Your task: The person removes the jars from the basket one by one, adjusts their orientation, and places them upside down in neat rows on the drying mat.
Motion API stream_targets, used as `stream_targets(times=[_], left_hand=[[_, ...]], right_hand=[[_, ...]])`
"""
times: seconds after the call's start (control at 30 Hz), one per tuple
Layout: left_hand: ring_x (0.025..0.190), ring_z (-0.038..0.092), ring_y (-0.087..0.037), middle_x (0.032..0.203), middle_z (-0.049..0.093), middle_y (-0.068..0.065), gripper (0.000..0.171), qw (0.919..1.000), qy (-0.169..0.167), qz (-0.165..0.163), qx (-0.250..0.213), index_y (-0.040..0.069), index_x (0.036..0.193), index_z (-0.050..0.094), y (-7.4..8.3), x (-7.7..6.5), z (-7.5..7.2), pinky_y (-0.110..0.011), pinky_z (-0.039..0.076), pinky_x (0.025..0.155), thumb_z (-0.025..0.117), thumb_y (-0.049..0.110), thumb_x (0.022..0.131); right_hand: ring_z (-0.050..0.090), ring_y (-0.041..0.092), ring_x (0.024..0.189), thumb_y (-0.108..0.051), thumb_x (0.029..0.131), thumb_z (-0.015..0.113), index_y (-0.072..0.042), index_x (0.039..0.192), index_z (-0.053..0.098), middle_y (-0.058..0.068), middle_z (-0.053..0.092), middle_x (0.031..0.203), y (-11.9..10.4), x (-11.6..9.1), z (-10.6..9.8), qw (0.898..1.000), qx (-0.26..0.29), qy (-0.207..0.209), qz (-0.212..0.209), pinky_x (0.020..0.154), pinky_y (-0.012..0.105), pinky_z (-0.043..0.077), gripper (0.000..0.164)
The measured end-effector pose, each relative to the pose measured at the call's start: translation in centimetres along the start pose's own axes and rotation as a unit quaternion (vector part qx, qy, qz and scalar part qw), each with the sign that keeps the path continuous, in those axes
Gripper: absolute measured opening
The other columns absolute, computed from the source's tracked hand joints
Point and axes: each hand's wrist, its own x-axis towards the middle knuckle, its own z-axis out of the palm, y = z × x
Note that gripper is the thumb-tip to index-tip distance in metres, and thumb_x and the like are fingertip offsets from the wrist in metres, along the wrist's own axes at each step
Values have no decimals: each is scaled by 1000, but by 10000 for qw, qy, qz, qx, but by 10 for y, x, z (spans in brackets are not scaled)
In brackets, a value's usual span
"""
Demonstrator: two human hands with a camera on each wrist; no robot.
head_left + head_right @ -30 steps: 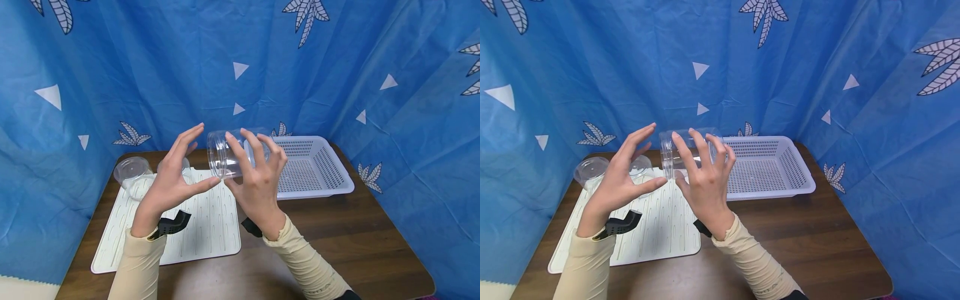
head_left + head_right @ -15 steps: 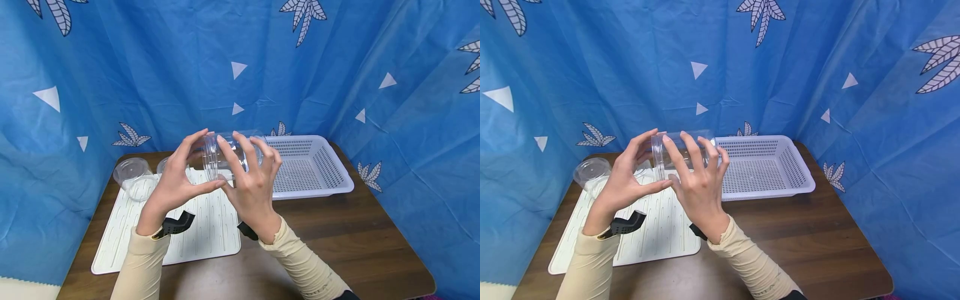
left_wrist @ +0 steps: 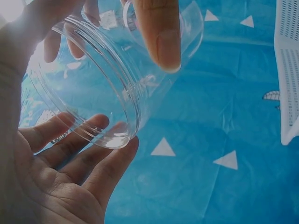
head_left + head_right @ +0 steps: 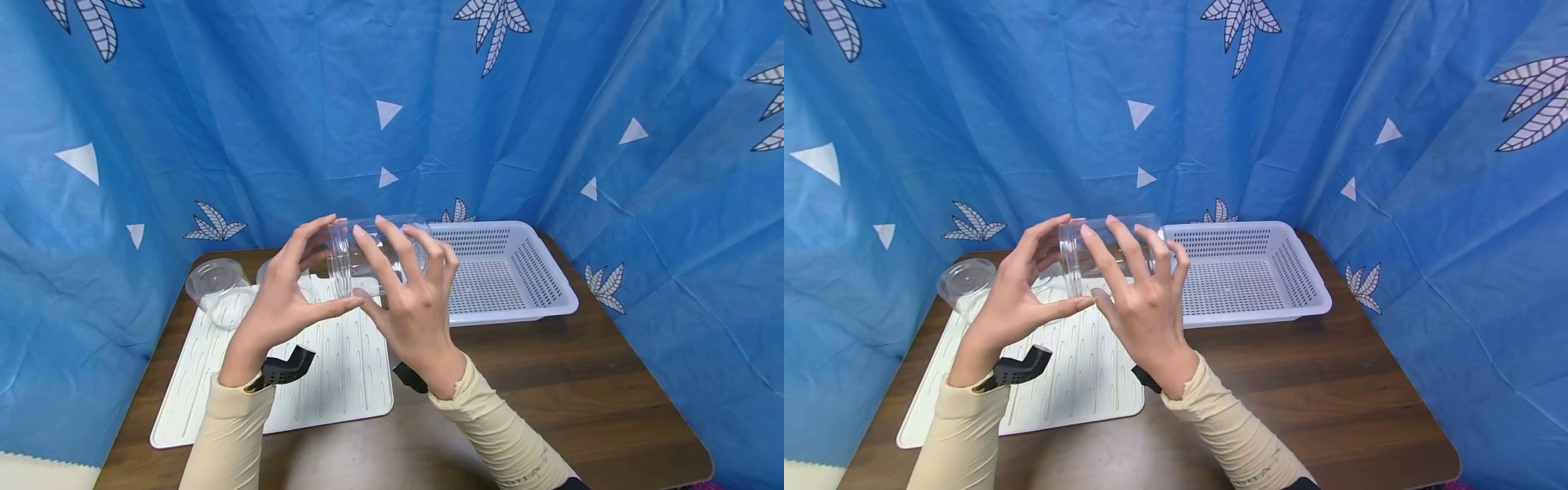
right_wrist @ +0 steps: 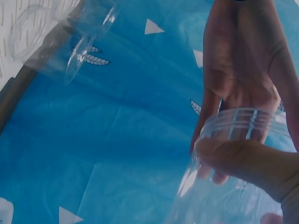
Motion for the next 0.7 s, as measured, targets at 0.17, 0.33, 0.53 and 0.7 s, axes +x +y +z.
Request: stream_targets(times=[0.17,0.33,0.53,0.7], left_hand=[[142,59,-24,160,54,-3,111,9998,72,-82,136,20,168,40,0,-3,-2,-34,48,117,101,7,77],[142,59,-23,160,55,-1,112,9999,61,-93,91,23,168,40,0,-8,-5,-37,48,118,101,5,76],[141,60,-23,160,55,-2,114,9999,65,-52,60,23,168,40,-2,-10,-8,-40,48,118,101,1,74],[143,57,-23,161,55,-3,115,9999,70,-103,-7,22,168,41,-1,-14,-15,-34,47,118,101,-3,73]], right_hand=[[47,38,139,-33,81,100,-19,155,63,9,57,160,6,0,-5,9997,106,-151,-186,106,64,33,85],[47,37,140,-30,80,100,-19,155,62,9,55,162,10,-1,-9,9982,279,-369,-385,113,65,32,85],[46,38,145,-27,83,97,-17,153,64,14,53,163,18,0,-16,9938,901,-473,-457,122,64,25,78],[41,42,151,-27,73,103,-12,152,62,19,49,165,32,-1,-23,9859,1618,-365,-200,123,64,25,90]])
